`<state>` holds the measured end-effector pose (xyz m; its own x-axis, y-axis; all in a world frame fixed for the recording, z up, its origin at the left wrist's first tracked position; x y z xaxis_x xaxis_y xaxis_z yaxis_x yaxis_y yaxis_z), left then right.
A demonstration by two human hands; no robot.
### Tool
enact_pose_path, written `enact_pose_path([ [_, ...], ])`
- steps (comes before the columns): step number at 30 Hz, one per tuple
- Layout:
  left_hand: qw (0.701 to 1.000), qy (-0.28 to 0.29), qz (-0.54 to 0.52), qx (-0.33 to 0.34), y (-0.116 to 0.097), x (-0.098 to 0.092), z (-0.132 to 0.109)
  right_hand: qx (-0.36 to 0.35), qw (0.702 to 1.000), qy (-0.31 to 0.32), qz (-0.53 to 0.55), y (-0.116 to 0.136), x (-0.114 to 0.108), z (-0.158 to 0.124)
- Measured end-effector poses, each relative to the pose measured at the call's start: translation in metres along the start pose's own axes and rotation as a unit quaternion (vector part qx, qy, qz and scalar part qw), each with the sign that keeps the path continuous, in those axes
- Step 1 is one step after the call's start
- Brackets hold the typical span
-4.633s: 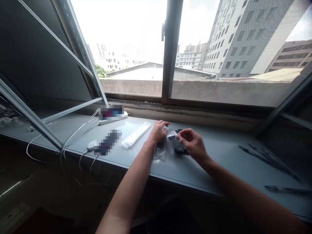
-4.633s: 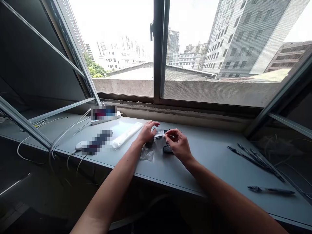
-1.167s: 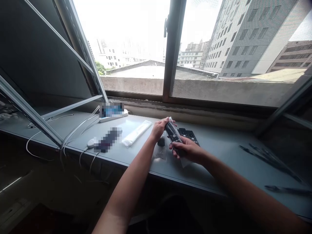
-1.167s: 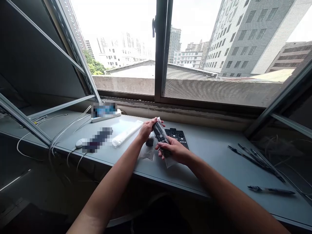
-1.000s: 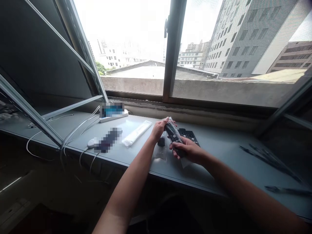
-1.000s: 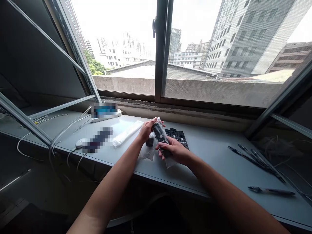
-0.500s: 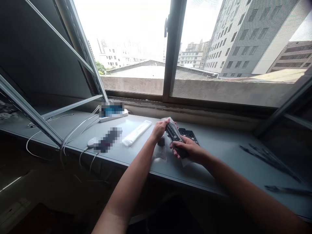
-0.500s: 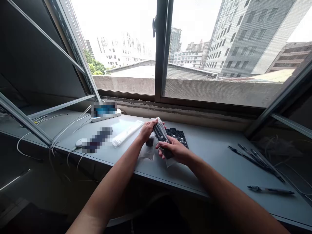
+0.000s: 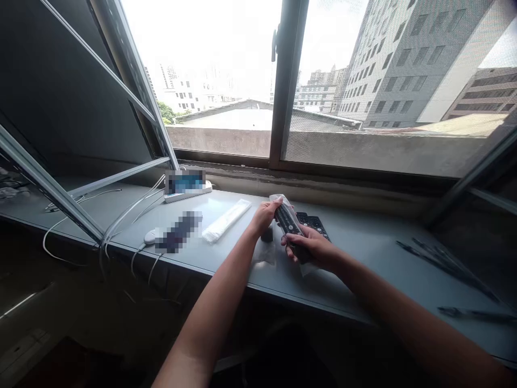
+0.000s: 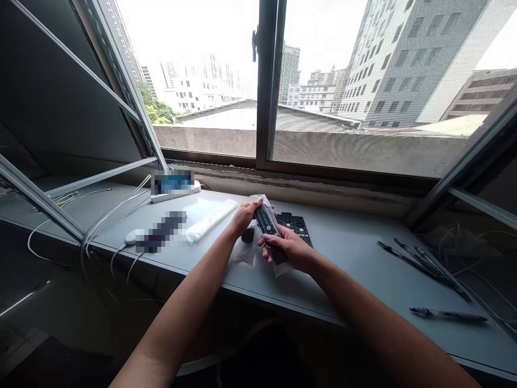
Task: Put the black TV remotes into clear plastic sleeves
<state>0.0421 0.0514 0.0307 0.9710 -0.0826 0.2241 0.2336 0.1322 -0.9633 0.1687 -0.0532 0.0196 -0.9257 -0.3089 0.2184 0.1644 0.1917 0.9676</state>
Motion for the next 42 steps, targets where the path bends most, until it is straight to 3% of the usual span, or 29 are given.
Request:
enact_pose_path([
  [8, 0.999, 0.041, 0.018, 0.028, 0.000, 0.006, 0.001, 0.012, 1.000, -0.017, -0.006, -0.002, -0.005, 0.002],
  [22, 0.997, 0.035, 0.037, 0.052, 0.002, 0.004, 0.004, 0.020, 0.999, -0.033, -0.001, -0.002, -0.006, 0.003],
  [36, 0.998, -0.008, -0.024, 0.059, 0.005, -0.003, 0.011, 0.018, 0.999, -0.027, 0.007, -0.007, -0.008, 0.006],
  [42, 0.995, -0.059, -0.006, 0.086, 0.005, -0.012, 0.013, 0.016, 1.000, -0.014, 0.003, -0.011, -0.009, 0.008],
])
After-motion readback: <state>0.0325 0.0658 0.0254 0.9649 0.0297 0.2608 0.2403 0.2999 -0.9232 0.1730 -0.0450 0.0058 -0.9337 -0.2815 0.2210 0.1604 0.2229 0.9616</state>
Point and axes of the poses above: each hand's wrist, its own z-axis towards the middle knuckle, its own x-axis out of the palm, y = z × x, the point moved 7 cm from there along z, towards the middle knuckle, and after that the axes turned 15 degrees about -y, right-handed, at the moved point
